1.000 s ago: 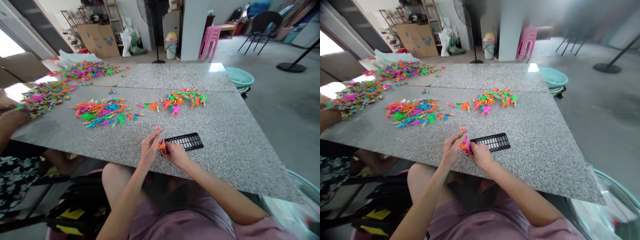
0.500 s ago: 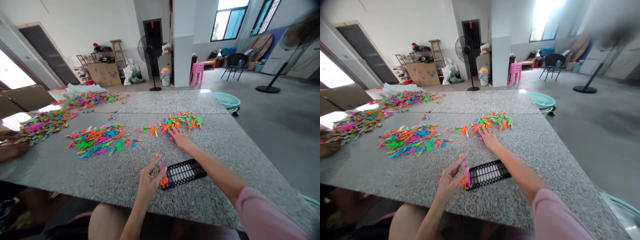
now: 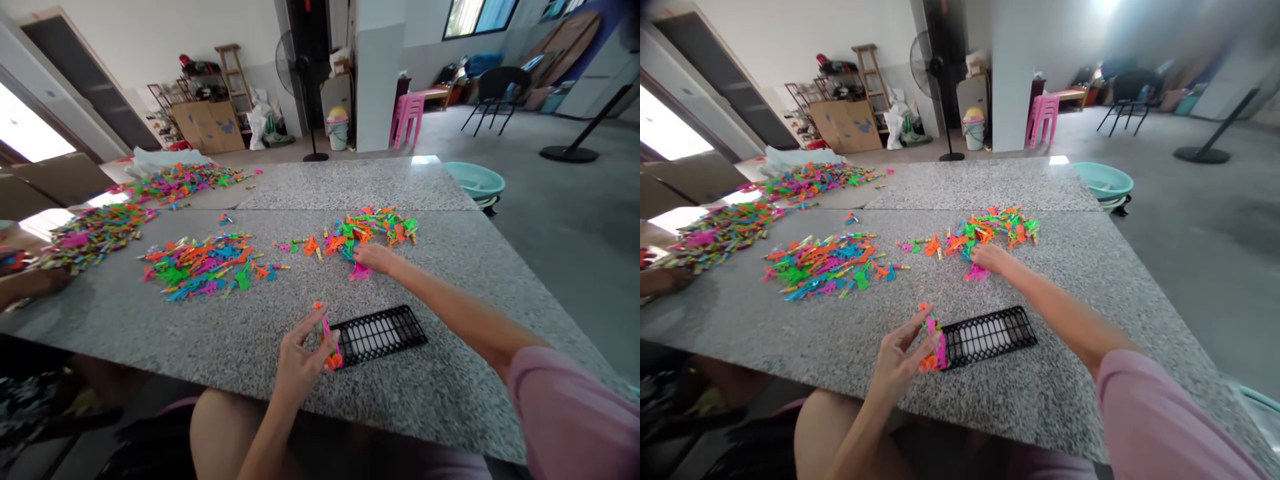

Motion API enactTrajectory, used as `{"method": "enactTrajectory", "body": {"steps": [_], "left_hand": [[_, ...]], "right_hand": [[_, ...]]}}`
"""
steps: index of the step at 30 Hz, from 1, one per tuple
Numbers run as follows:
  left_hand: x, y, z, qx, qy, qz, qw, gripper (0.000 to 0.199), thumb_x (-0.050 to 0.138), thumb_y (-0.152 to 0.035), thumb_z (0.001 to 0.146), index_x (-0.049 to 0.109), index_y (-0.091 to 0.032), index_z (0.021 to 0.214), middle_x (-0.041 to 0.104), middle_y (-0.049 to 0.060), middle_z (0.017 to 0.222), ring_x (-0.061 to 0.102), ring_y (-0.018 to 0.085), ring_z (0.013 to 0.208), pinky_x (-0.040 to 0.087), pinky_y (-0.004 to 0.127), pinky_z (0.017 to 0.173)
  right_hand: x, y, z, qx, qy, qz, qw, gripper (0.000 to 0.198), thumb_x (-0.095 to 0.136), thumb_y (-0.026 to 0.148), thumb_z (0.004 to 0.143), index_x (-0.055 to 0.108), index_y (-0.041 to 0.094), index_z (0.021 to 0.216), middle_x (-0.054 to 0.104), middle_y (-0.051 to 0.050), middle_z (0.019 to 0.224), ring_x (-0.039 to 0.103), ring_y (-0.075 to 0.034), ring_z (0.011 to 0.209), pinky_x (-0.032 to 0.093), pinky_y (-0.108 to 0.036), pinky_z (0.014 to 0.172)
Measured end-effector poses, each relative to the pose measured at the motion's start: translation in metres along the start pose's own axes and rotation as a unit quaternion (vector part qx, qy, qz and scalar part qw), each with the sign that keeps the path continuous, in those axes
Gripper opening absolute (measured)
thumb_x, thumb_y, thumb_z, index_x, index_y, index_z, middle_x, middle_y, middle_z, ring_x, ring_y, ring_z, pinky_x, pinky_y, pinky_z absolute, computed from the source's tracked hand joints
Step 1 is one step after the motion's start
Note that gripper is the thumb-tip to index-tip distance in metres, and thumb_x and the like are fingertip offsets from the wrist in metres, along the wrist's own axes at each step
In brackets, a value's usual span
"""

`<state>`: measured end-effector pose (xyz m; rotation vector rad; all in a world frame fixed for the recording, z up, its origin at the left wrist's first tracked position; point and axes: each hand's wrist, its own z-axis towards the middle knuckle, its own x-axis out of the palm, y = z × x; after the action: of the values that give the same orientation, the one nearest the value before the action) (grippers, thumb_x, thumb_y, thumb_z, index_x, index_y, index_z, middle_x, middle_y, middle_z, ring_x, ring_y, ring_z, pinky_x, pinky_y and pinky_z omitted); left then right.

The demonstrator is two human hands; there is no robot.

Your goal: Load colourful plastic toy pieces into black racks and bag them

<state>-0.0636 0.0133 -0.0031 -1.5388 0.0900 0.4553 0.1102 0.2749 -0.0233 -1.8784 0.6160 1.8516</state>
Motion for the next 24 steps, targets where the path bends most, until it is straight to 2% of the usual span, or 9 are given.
{"method": "enactTrajectory", "body": {"steps": [2, 4, 6, 8, 10, 13, 17, 21, 24], "left_hand": [[0.000, -0.001, -0.001, 0.005, 0.001, -0.005, 1.000, 0.050, 0.073, -0.039, 0.078, 0.067, -0.021, 0.125, 0.066, 0.010, 0.128, 0.055, 0.031, 0.128, 0.037, 0.049, 0.114], [0.000, -0.001, -0.002, 0.004, 0.002, -0.012, 1.000, 0.052, 0.072, -0.039, 0.079, 0.065, -0.021, 0.127, 0.066, 0.009, 0.129, 0.054, 0.031, 0.129, 0.037, 0.047, 0.114], [0.000, 0.000, -0.003, -0.006, 0.001, -0.019, 1.000, 0.056, 0.072, -0.040, 0.079, 0.063, -0.020, 0.130, 0.065, 0.009, 0.130, 0.054, 0.030, 0.129, 0.038, 0.045, 0.113], [0.001, 0.002, -0.002, -0.016, 0.002, -0.024, 1.000, 0.058, 0.073, -0.040, 0.079, 0.061, -0.020, 0.132, 0.065, 0.009, 0.130, 0.056, 0.029, 0.127, 0.040, 0.043, 0.111], [0.001, 0.003, -0.001, -0.017, 0.007, -0.027, 0.999, 0.058, 0.073, -0.040, 0.079, 0.061, -0.020, 0.132, 0.065, 0.008, 0.130, 0.057, 0.028, 0.126, 0.041, 0.042, 0.111], [0.002, 0.003, 0.000, -0.010, 0.016, -0.033, 0.999, 0.056, 0.073, -0.038, 0.079, 0.061, -0.021, 0.132, 0.064, 0.007, 0.132, 0.055, 0.027, 0.127, 0.041, 0.040, 0.111], [0.005, 0.001, 0.000, 0.004, 0.003, -0.022, 1.000, 0.052, 0.073, -0.037, 0.080, 0.063, -0.023, 0.129, 0.061, 0.006, 0.137, 0.051, 0.028, 0.132, 0.040, 0.040, 0.113], [0.009, 0.000, -0.001, 0.050, -0.044, -0.032, 0.997, 0.046, 0.072, -0.036, 0.080, 0.066, -0.026, 0.125, 0.058, 0.005, 0.139, 0.050, 0.027, 0.133, 0.043, 0.040, 0.111], [0.007, -0.001, 0.000, 0.066, -0.047, -0.014, 0.997, 0.028, 0.072, -0.038, 0.080, 0.077, -0.025, 0.105, 0.060, 0.006, 0.138, 0.055, 0.028, 0.128, 0.048, 0.040, 0.106]], "right_hand": [[0.006, 0.007, -0.016, 0.025, -0.062, 0.079, 0.995, 0.025, 0.045, 0.006, 0.091, 0.069, 0.012, 0.094, 0.065, -0.015, 0.110, 0.060, -0.021, 0.101, 0.045, -0.030, 0.086], [0.015, 0.031, -0.037, 0.053, -0.115, 0.214, 0.969, 0.020, 0.051, 0.009, 0.088, 0.068, 0.013, 0.098, 0.067, -0.010, 0.103, 0.062, -0.018, 0.090, 0.046, -0.027, 0.081], [0.027, 0.067, -0.056, 0.064, -0.124, 0.368, 0.919, 0.021, 0.060, 0.011, 0.082, 0.065, 0.015, 0.101, 0.068, -0.003, 0.089, 0.062, -0.015, 0.078, 0.046, -0.023, 0.073], [0.038, 0.105, -0.068, 0.061, -0.111, 0.469, 0.874, 0.023, 0.066, 0.014, 0.077, 0.063, 0.017, 0.100, 0.068, 0.001, 0.082, 0.062, -0.013, 0.072, 0.046, -0.022, 0.069], [0.045, 0.132, -0.070, 0.059, -0.107, 0.498, 0.859, 0.019, 0.069, 0.016, 0.075, 0.063, 0.017, 0.092, 0.068, 0.002, 0.080, 0.062, -0.013, 0.072, 0.045, -0.021, 0.068], [0.045, 0.144, -0.066, 0.043, -0.114, 0.452, 0.884, 0.014, 0.071, 0.017, 0.072, 0.063, 0.017, 0.084, 0.068, 0.002, 0.078, 0.060, -0.013, 0.071, 0.042, -0.021, 0.068], [0.036, 0.143, -0.062, 0.044, -0.095, 0.386, 0.917, 0.015, 0.071, 0.022, 0.075, 0.065, 0.017, 0.088, 0.066, 0.000, 0.075, 0.057, -0.014, 0.068, 0.037, -0.022, 0.064], [0.029, 0.153, -0.061, 0.069, -0.072, 0.364, 0.926, 0.013, 0.071, 0.020, 0.074, 0.066, 0.016, 0.086, 0.066, 0.000, 0.073, 0.055, -0.013, 0.066, 0.035, -0.021, 0.062], [0.028, 0.153, -0.058, 0.063, -0.060, 0.368, 0.926, 0.012, 0.071, 0.017, 0.072, 0.066, 0.017, 0.083, 0.066, 0.001, 0.072, 0.056, -0.013, 0.065, 0.036, -0.021, 0.061]]}}
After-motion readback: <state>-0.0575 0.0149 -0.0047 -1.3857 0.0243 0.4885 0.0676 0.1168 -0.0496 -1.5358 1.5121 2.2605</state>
